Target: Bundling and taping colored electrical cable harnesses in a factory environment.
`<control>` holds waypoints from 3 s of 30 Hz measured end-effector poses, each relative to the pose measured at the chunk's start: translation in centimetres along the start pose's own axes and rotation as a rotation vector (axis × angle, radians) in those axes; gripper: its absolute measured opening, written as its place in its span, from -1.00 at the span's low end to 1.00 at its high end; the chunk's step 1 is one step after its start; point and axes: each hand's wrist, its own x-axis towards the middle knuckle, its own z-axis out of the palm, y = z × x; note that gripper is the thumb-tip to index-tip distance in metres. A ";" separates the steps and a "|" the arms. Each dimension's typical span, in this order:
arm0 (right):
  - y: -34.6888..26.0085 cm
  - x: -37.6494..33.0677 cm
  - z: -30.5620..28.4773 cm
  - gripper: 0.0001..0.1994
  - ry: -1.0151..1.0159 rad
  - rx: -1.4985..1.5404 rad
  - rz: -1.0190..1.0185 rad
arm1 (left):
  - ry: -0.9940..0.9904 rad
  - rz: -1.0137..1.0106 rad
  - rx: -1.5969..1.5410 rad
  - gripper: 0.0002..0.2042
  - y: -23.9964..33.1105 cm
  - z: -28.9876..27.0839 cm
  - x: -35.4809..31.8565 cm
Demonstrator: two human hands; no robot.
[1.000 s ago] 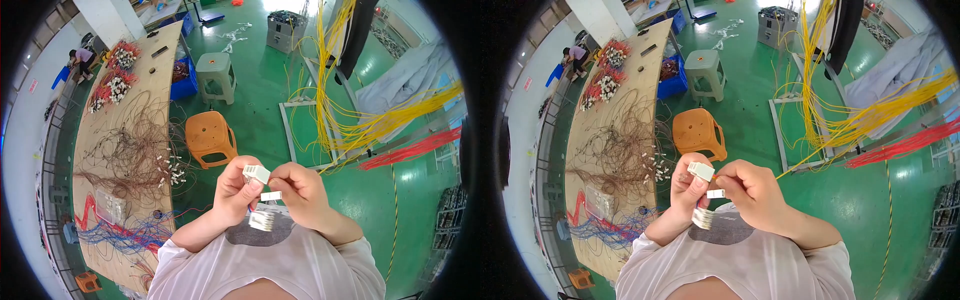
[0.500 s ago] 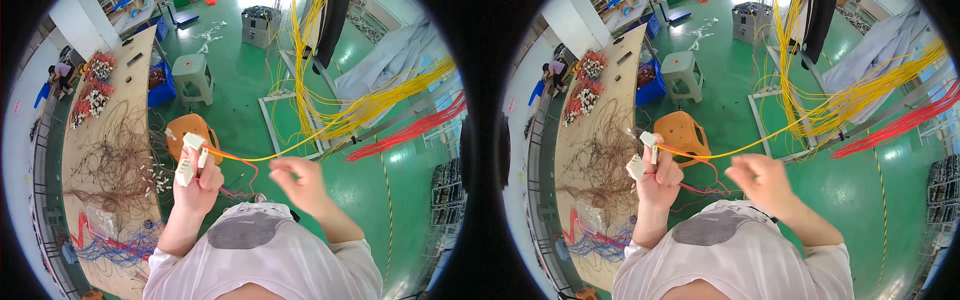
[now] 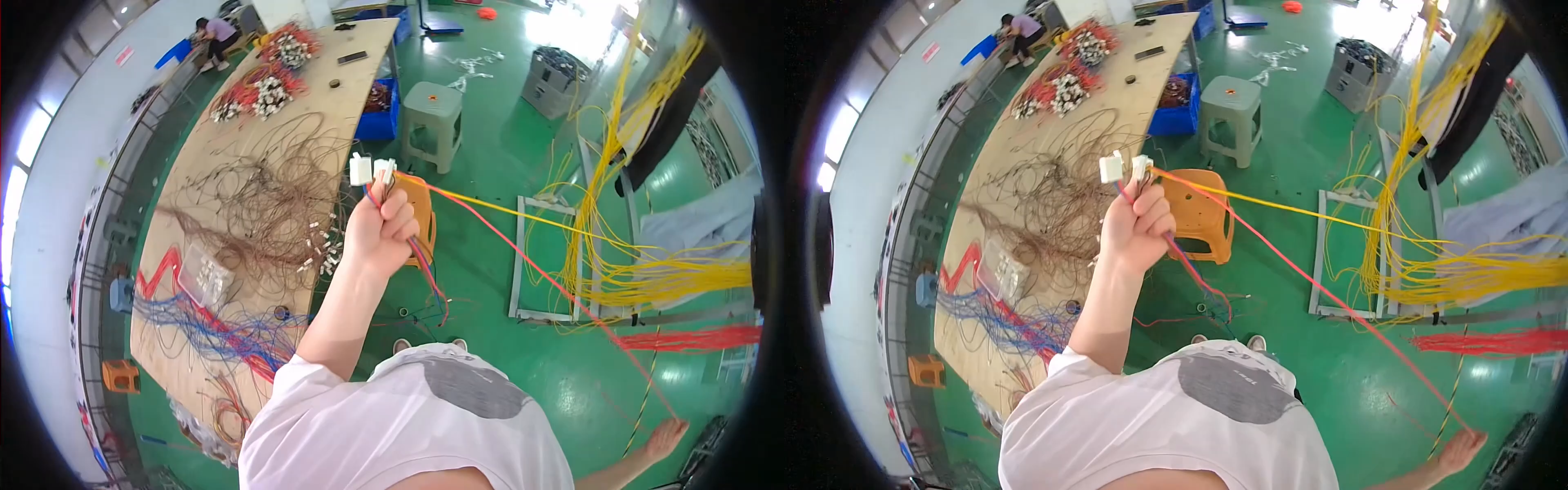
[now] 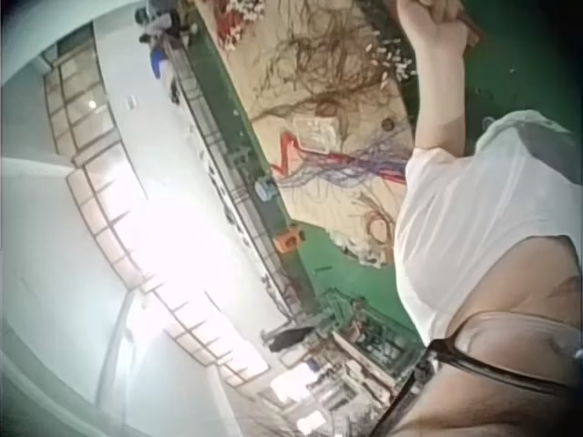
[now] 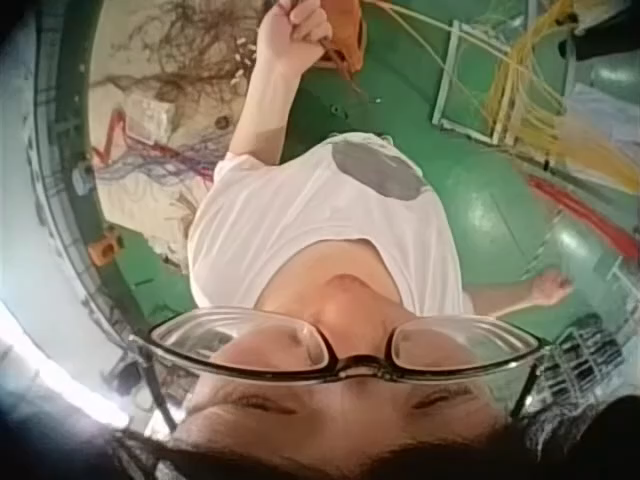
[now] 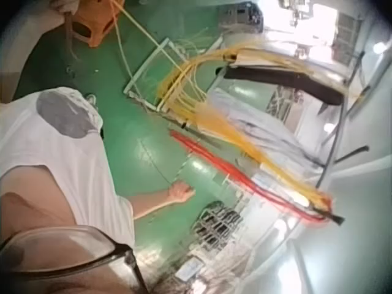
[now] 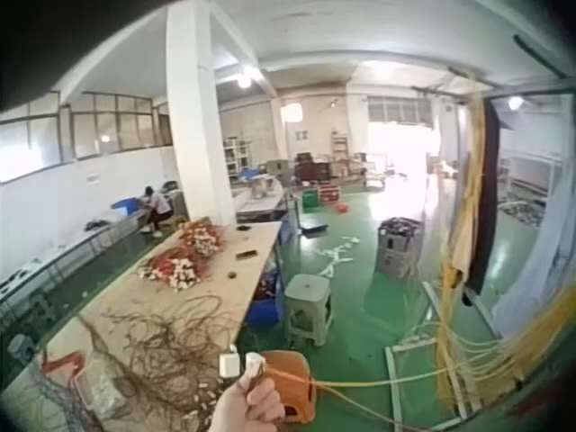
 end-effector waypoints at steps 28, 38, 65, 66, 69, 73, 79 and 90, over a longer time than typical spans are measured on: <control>5.4 -18.8 23.4 -0.89 -1.137 -0.372 -0.082 | 0.185 0.505 0.912 -0.87 -8.0 3.5 -0.4; 7.4 -22.5 28.3 -0.79 -1.223 -0.010 0.286 | -0.041 0.000 0.660 -0.76 -8.4 6.1 -4.7; 6.4 -23.6 28.1 -0.86 -1.585 -0.401 -0.024 | -0.039 -0.242 0.392 -0.69 -6.3 6.5 -4.3; 6.3 -23.8 28.3 -0.84 -1.619 -0.411 0.065 | -0.034 -0.240 0.390 -0.69 -6.4 6.7 -4.3; 6.5 -23.7 28.9 -0.78 -1.622 -0.414 0.292 | 0.025 -0.272 0.346 -0.74 -6.3 6.8 -4.2; 7.1 -23.3 29.3 -0.74 -1.601 -0.386 0.500 | -0.008 -0.250 0.346 -0.74 -6.3 6.1 -3.9; 7.3 -22.7 29.7 -0.75 -1.610 -0.325 0.600 | -0.021 -0.198 0.380 -0.79 -6.6 6.2 -3.5; 8.1 -21.9 29.4 -0.66 -1.530 -0.029 0.986 | -0.031 -0.165 0.432 -0.84 -7.2 5.9 -3.4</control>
